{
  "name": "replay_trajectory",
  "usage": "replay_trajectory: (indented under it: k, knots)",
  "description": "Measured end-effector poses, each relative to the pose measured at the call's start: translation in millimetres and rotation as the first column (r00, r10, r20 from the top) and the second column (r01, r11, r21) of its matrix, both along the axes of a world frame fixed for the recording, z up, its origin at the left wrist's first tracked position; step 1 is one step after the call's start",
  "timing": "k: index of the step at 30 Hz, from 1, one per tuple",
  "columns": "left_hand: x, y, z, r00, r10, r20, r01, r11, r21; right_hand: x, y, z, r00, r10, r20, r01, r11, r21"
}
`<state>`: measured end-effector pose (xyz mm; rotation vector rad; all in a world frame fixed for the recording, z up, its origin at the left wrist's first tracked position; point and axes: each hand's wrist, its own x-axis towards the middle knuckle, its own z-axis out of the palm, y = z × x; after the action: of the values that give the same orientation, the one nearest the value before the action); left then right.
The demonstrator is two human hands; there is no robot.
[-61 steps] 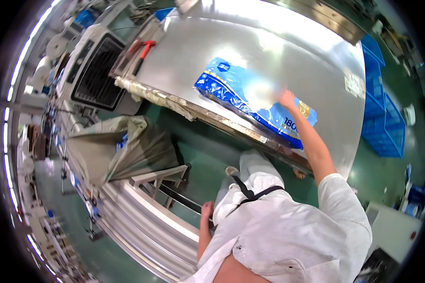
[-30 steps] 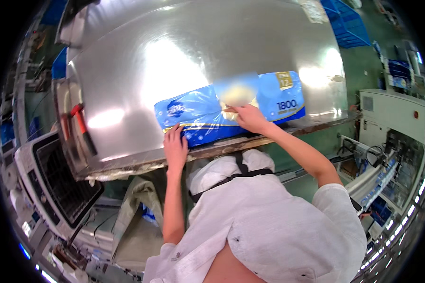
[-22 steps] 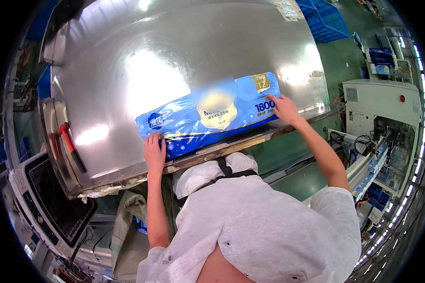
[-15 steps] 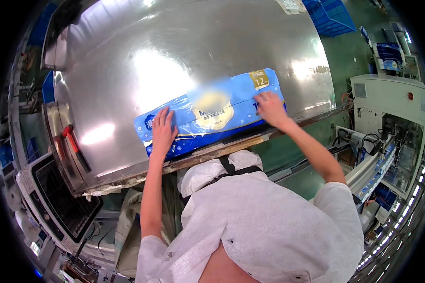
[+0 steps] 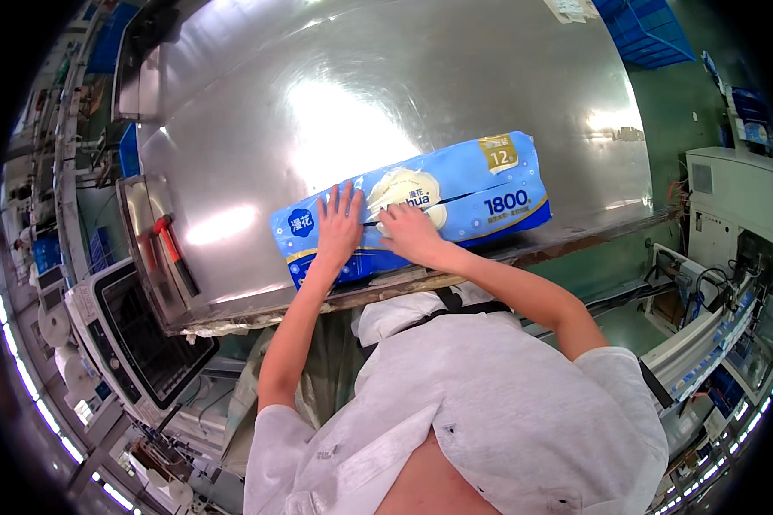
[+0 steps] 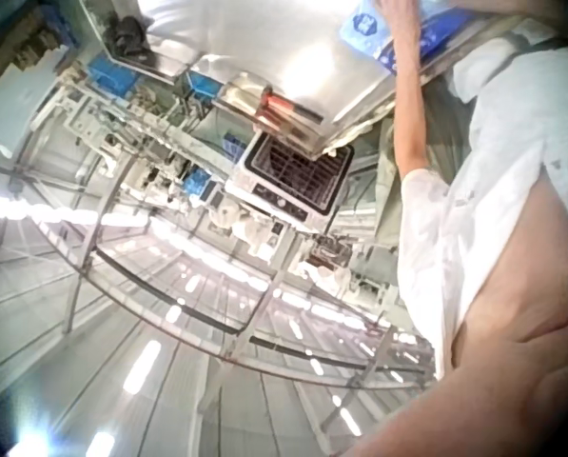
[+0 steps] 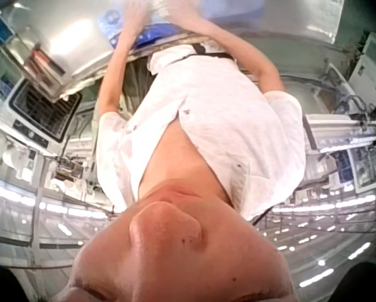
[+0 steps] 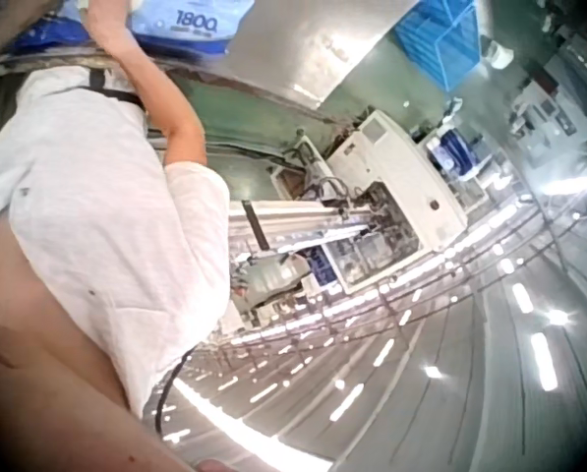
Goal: The person removes rolls of toilet paper from a large plastic pack by hand and places them one by one onto a moving conveyor belt.
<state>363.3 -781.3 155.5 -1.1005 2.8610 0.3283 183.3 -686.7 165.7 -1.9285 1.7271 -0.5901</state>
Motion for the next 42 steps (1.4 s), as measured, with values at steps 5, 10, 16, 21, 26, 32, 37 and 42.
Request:
replay_trajectory:
  k: [5,10,16,21,26,32,37,42]
  knots:
    - [12,-29,-5,0.988,0.147,0.054,-0.141,0.984,-0.108,25,-7,-21,0.96,0.279,0.011,-0.279,0.954,0.108]
    - [109,-111,13,0.913,0.318,0.255,-0.273,0.942,-0.197,-7,56,30,0.895,0.44,0.081,-0.447,0.882,0.15]
    - [129,-127,1,0.845,0.501,0.187,-0.507,0.862,-0.021,-48,67,33,0.9,0.435,0.012,-0.435,0.898,0.068]
    - [133,-72,-1,0.8,0.592,0.095,-0.599,0.791,0.122,-10,48,1,0.916,0.395,-0.065,-0.391,0.918,0.069]
    - [146,-55,1,0.906,0.414,-0.082,-0.411,0.91,0.056,90,-10,-9,0.904,0.405,0.14,-0.419,0.904,0.089]
    - [157,-88,-11,0.815,0.563,-0.138,-0.503,0.805,0.316,164,-25,-5,0.696,0.718,0.019,-0.712,0.686,0.151]
    - [176,-125,-54,0.672,0.729,-0.127,-0.522,0.589,0.617,150,-10,14,0.711,0.691,0.13,-0.698,0.67,0.252]
    - [181,-142,-89,0.707,0.704,-0.066,-0.36,0.439,0.823,141,2,27,0.796,0.595,0.109,-0.591,0.726,0.353]
